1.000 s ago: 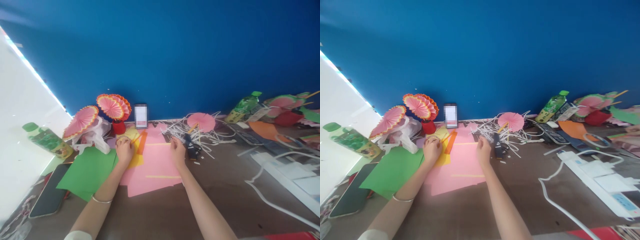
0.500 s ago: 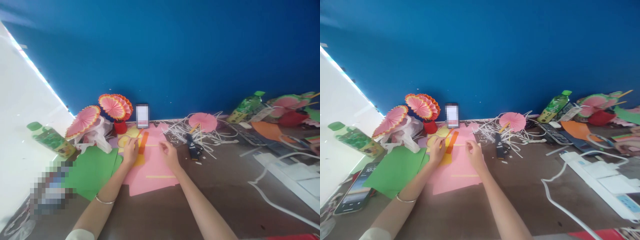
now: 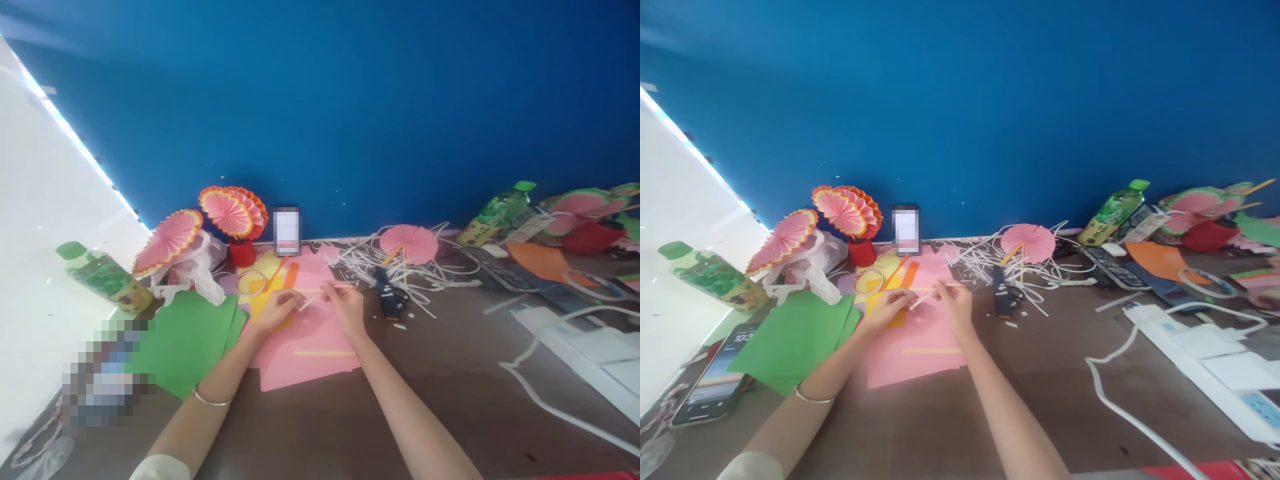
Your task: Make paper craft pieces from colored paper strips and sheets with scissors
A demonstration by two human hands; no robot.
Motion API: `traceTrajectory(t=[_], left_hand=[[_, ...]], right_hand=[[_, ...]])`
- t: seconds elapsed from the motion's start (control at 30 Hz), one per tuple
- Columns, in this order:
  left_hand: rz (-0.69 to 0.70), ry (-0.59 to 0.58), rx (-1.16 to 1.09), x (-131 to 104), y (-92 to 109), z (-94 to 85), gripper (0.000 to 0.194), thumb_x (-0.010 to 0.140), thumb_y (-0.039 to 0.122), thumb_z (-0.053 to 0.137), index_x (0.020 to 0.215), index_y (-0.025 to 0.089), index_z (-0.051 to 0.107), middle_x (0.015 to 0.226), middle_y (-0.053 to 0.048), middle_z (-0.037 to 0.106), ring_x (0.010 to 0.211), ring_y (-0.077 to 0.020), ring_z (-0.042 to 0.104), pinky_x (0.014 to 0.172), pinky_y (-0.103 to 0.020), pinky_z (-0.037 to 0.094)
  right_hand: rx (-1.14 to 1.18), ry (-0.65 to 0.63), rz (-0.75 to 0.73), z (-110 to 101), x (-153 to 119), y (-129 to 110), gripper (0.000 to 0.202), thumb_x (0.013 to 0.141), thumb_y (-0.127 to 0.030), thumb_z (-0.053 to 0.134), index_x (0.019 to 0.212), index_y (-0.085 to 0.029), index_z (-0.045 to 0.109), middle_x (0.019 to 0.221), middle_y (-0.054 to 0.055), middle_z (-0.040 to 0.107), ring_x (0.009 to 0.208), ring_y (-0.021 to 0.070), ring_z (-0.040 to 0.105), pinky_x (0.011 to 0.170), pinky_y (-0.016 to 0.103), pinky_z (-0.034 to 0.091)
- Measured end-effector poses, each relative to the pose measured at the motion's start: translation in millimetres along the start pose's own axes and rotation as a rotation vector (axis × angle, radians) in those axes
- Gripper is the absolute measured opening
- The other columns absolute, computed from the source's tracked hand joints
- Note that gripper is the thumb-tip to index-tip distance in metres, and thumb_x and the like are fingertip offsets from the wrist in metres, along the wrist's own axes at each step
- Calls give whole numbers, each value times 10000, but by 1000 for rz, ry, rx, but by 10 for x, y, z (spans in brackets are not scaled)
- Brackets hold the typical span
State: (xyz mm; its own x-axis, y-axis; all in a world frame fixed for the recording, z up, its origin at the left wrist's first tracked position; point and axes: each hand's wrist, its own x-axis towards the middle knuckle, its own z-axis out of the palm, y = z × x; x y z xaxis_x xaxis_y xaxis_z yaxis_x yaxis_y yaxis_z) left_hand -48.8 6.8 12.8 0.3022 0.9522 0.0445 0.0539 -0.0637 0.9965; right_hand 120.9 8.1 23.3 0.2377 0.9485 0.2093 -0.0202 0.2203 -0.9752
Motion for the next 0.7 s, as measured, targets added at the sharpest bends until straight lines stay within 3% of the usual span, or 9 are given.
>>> traceTrajectory(t=[0.13, 0.27, 0.5, 0.7], left_hand=[[49, -74, 30, -4, -46, 3, 159, 749, 280, 533, 714, 142, 603, 648, -34, 625, 627, -145, 589, 671, -291, 467], [90, -56, 101, 2, -96, 3, 133, 740, 238, 531, 684, 138, 599, 629, -26, 623, 620, -133, 582, 649, -264, 464], [48, -71, 110, -4, -82, 0, 141, 715, 207, 544, 749, 124, 652, 659, -42, 659, 600, -133, 595, 608, -252, 477], [25, -67, 136, -12, -91, 2, 195, 730, 283, 569, 785, 131, 678, 696, -61, 677, 612, -146, 609, 597, -255, 482]], right_hand=[[-7, 63, -13, -48, 35, 19, 280, 664, -403, 654, 706, -128, 628, 564, 32, 612, 522, 143, 574, 550, 287, 494], [-21, 79, -13, -64, 53, 59, 286, 660, -405, 664, 699, -125, 621, 569, 32, 622, 525, 141, 580, 556, 283, 495], [147, 70, 69, -24, 30, 50, 348, 626, -397, 705, 811, -129, 584, 639, 45, 668, 598, 168, 643, 624, 320, 533], [140, 83, 80, -23, 37, 47, 348, 613, -413, 707, 772, -134, 572, 638, 47, 662, 619, 184, 650, 635, 335, 541]])
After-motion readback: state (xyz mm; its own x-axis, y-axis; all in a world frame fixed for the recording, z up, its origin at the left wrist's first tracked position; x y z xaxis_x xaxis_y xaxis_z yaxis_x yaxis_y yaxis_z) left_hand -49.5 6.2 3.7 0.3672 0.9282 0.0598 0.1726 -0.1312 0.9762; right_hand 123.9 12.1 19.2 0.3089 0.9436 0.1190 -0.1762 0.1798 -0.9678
